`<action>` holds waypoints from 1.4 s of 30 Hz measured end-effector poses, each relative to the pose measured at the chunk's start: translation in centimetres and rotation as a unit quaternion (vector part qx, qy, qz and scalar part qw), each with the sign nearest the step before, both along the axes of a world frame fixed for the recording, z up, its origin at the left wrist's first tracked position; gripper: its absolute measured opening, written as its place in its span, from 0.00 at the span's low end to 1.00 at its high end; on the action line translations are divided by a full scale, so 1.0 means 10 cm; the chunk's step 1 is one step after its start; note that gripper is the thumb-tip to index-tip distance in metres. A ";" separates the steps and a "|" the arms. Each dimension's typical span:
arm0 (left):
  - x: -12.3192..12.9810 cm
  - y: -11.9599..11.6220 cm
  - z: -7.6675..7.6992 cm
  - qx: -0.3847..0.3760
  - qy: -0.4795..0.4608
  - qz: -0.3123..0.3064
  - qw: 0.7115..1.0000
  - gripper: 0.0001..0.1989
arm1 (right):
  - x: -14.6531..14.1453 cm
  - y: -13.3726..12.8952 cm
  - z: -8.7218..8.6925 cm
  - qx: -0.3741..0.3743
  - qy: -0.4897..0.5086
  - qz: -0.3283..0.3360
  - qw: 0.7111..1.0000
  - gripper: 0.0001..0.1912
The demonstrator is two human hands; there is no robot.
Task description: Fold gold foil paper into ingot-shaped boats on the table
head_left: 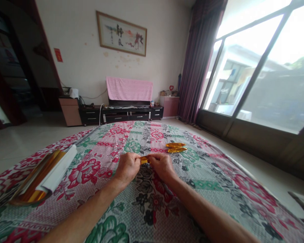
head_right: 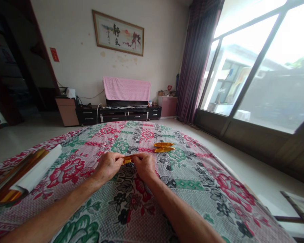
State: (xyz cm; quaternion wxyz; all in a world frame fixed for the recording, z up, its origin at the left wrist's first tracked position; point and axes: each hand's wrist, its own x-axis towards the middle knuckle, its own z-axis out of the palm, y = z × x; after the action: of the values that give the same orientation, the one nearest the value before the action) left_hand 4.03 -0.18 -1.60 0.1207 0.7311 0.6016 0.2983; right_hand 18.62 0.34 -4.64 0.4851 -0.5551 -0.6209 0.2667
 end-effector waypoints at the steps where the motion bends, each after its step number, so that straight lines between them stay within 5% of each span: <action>1: -0.01 0.01 0.00 0.001 0.003 0.001 1.000 0.13 | -0.01 -0.01 0.00 -0.001 -0.006 -0.001 1.000 0.15; 42: -0.03 0.04 -0.06 0.029 -0.023 0.003 0.999 0.11 | -0.02 -0.03 0.04 0.007 0.001 -0.005 1.000 0.13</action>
State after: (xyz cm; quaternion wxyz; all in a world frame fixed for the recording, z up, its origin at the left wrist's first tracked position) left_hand 3.71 0.21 -2.17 0.1130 0.7256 0.5917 0.3327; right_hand 18.44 0.05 -4.25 0.4905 -0.5548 -0.6195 0.2604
